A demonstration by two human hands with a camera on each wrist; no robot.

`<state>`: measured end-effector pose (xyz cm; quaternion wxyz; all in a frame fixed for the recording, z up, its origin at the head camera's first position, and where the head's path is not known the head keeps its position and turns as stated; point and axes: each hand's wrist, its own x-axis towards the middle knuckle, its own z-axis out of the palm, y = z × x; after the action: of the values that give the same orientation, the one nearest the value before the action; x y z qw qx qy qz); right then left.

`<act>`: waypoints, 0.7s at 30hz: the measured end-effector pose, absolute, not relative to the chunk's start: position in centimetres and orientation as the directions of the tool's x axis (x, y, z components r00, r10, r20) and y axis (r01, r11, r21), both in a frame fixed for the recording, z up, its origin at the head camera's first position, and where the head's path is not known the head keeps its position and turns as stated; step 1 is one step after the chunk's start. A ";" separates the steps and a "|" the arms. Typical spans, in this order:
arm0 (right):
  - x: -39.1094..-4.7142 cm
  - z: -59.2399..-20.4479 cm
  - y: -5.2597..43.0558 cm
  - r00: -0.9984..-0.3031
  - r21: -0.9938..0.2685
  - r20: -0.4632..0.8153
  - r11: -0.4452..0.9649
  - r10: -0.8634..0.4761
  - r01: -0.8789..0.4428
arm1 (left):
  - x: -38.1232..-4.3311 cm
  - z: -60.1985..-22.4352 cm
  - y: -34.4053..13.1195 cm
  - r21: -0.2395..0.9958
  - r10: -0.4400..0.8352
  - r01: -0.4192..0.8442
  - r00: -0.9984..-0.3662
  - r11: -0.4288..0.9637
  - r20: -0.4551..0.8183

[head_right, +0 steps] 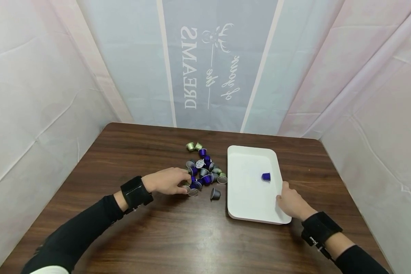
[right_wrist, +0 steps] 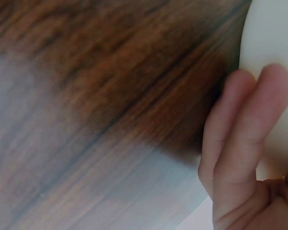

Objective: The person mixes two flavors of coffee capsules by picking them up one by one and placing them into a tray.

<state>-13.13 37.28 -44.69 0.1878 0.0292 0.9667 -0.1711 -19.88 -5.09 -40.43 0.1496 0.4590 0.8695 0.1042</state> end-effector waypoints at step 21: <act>-13.0 -44.8 37.2 -0.935 -0.331 -0.354 0.938 -0.020 0.105 | -21.2 -38.5 0.1 0.280 0.863 0.819 -0.496 0.501 -0.093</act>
<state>-12.96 37.24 -44.80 0.1787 0.0218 0.9680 -0.1748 -21.15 0.07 -38.53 0.1110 0.4897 0.8591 0.0995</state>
